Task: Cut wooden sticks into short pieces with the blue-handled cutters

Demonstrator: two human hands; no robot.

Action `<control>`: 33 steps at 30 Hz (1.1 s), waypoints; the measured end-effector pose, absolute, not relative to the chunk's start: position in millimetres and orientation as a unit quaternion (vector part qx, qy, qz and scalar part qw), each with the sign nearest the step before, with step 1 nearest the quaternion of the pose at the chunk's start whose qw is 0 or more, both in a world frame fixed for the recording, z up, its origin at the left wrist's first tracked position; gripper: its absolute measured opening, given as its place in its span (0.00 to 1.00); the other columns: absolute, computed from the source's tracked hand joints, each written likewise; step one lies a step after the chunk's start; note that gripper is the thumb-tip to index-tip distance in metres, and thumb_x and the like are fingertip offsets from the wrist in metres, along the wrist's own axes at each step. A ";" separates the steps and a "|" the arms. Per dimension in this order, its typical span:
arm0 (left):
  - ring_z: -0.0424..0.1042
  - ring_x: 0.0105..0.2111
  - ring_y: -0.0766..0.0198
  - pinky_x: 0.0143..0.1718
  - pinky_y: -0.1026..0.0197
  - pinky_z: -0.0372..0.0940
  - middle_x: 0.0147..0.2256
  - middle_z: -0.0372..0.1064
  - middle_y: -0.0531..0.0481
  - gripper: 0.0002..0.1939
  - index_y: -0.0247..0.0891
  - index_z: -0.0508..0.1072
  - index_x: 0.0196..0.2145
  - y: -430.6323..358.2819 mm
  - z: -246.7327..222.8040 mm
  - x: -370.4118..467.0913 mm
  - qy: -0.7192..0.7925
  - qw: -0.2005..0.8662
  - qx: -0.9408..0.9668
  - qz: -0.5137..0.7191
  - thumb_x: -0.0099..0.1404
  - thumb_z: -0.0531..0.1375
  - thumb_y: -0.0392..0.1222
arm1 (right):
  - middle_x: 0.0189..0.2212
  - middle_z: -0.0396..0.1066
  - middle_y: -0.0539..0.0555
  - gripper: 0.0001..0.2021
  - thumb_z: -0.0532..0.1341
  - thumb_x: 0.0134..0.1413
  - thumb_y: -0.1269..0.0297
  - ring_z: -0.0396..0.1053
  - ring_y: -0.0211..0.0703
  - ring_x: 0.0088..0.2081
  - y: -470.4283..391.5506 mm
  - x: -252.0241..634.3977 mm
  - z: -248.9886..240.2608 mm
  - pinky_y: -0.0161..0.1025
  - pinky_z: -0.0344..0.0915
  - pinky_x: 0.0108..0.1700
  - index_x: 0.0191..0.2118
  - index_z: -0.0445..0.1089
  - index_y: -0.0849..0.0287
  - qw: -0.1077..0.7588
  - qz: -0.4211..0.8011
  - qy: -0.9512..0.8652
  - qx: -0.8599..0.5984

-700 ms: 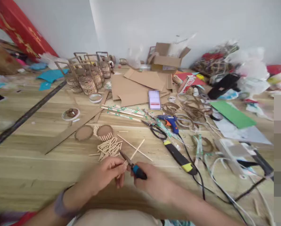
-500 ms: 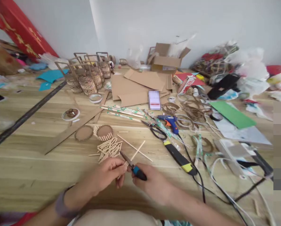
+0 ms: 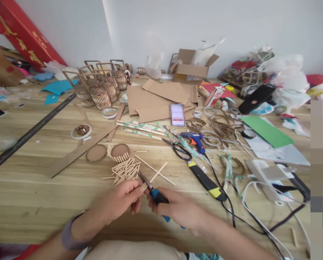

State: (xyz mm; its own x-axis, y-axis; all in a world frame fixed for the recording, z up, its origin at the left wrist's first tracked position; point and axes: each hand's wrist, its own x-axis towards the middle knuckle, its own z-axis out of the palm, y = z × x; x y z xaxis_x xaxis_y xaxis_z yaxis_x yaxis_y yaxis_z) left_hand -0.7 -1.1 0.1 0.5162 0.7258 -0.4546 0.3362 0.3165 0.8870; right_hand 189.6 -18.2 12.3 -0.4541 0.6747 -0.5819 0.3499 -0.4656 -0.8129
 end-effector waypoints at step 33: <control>0.55 0.21 0.69 0.25 0.65 0.51 0.19 0.55 0.58 0.17 0.40 0.59 0.22 -3.5 -3.2 -2.4 0.472 0.626 0.599 0.164 0.66 0.48 0.49 | 0.25 0.59 0.47 0.07 0.54 0.40 0.70 0.55 0.39 0.30 -22.5 183.2 7.9 0.35 0.55 0.32 0.30 0.63 0.58 0.110 0.587 -0.583 -0.551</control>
State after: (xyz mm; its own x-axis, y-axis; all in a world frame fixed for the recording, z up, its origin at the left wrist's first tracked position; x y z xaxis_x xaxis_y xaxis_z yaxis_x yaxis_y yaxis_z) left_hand -2.4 -3.5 -3.2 0.5012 0.7704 -0.3940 0.3607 0.2279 0.9044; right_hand 183.2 -22.5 7.9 -0.3691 0.7706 -0.5195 0.5131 -0.2971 -0.8053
